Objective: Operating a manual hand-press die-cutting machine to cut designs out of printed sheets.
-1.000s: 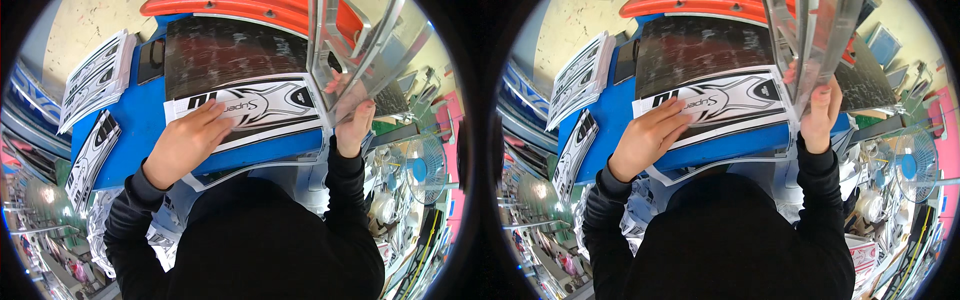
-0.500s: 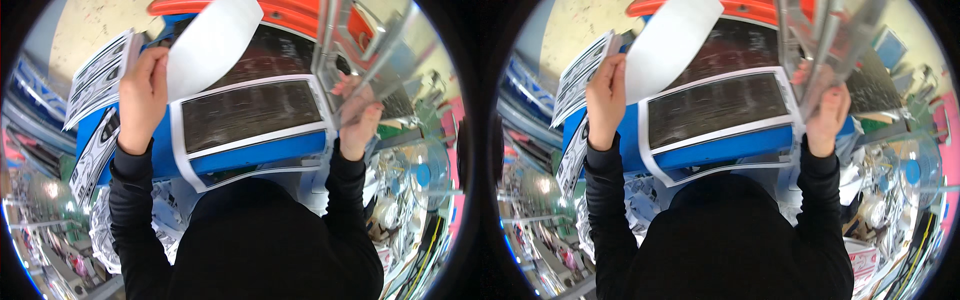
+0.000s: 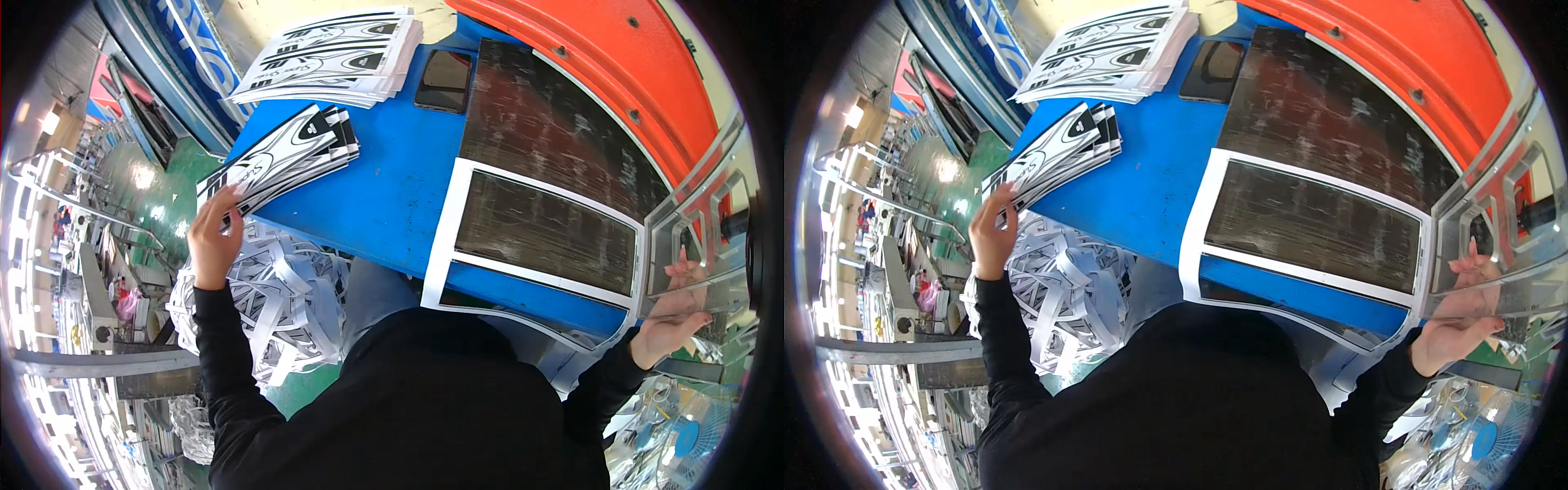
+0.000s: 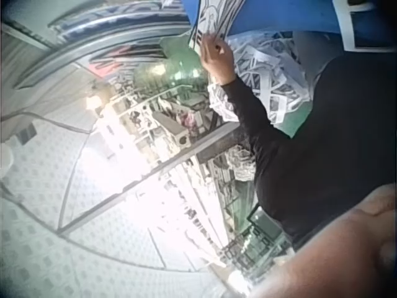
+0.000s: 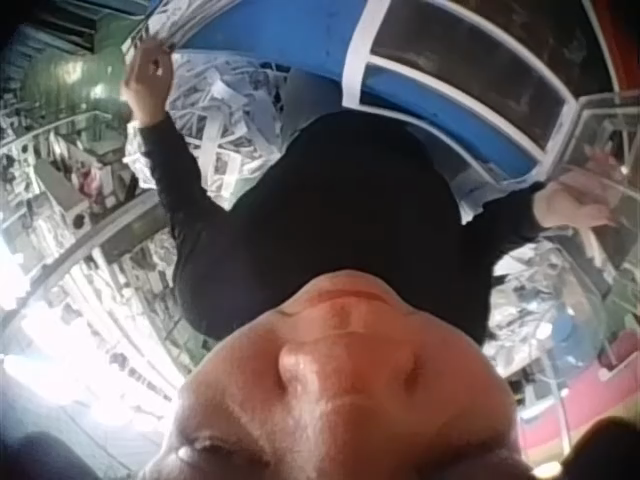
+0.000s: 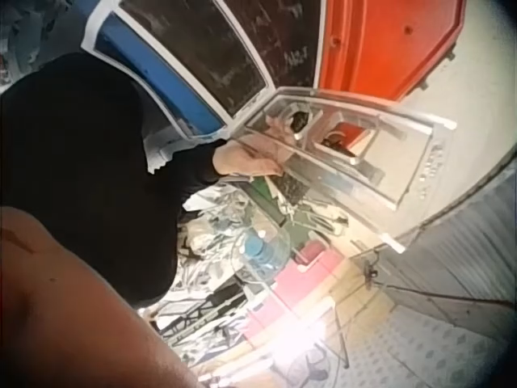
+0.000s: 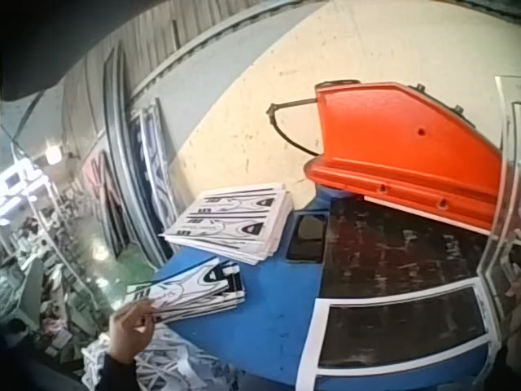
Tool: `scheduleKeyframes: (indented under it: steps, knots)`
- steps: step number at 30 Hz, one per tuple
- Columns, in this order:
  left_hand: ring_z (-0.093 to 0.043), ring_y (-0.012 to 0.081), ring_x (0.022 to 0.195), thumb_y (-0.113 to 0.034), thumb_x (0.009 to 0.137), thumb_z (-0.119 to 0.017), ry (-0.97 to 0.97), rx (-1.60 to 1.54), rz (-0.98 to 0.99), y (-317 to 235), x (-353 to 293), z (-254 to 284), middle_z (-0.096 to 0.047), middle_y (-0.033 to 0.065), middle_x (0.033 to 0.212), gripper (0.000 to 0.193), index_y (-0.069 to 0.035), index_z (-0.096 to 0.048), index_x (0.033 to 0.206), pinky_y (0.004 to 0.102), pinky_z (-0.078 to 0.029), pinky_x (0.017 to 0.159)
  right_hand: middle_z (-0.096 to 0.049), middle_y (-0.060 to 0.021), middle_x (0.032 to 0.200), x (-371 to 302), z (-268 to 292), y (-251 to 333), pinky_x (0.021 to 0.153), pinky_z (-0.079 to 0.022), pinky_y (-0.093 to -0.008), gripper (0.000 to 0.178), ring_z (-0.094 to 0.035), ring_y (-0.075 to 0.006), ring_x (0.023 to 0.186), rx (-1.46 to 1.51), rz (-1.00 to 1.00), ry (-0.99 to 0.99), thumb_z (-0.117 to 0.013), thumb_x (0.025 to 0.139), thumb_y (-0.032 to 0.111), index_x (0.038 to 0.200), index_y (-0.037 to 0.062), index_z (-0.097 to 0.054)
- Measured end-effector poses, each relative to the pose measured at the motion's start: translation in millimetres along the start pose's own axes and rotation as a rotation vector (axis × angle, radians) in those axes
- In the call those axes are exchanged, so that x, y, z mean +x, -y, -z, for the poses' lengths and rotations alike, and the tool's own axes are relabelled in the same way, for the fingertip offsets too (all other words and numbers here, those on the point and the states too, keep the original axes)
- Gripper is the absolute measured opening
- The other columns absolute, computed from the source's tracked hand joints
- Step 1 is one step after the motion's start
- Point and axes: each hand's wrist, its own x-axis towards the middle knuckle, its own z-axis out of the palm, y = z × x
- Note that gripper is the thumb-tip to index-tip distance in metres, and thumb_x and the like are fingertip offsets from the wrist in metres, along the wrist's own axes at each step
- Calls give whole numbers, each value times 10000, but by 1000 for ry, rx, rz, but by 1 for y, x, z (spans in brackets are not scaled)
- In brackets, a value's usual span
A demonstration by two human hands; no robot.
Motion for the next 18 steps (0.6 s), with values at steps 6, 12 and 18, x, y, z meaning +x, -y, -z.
scheduleKeyframes:
  steps: [6, 12, 18]
  knots:
    - [-606, 368, 1252, 27, 788, -605, -68, -163, -48, -49, 18, -11, -699, 168, 1249, 262, -7, -681, 1037, 471, -446, 1076, -594, -180, 1137, -3, -7, 1, 1111, -384, -486, 854, -585, -280, 1013, -36, 24, -107, -292, 997, 714, 1218, -70, -547]
    - [-514, 321, 1372, -328, 743, -862, 350, -619, -397, -177, 58, -45, -634, 78, 1384, 599, -129, -677, 1277, 550, -380, 1122, -603, -194, 1247, -1, 12, -3, 964, -413, -419, 771, -555, -284, 1082, 16, 41, 9, -333, 1026, 613, 1292, -76, -553]
    - [-721, 168, 831, -163, 873, -783, 400, -941, -352, -169, 89, -22, -748, 53, 977, 205, -84, -744, 1058, 331, -554, 712, -589, -201, 1287, -15, 44, 11, 976, -407, -425, 798, -546, -294, 1100, -9, 40, -12, -322, 1028, 612, 1306, -97, -561]
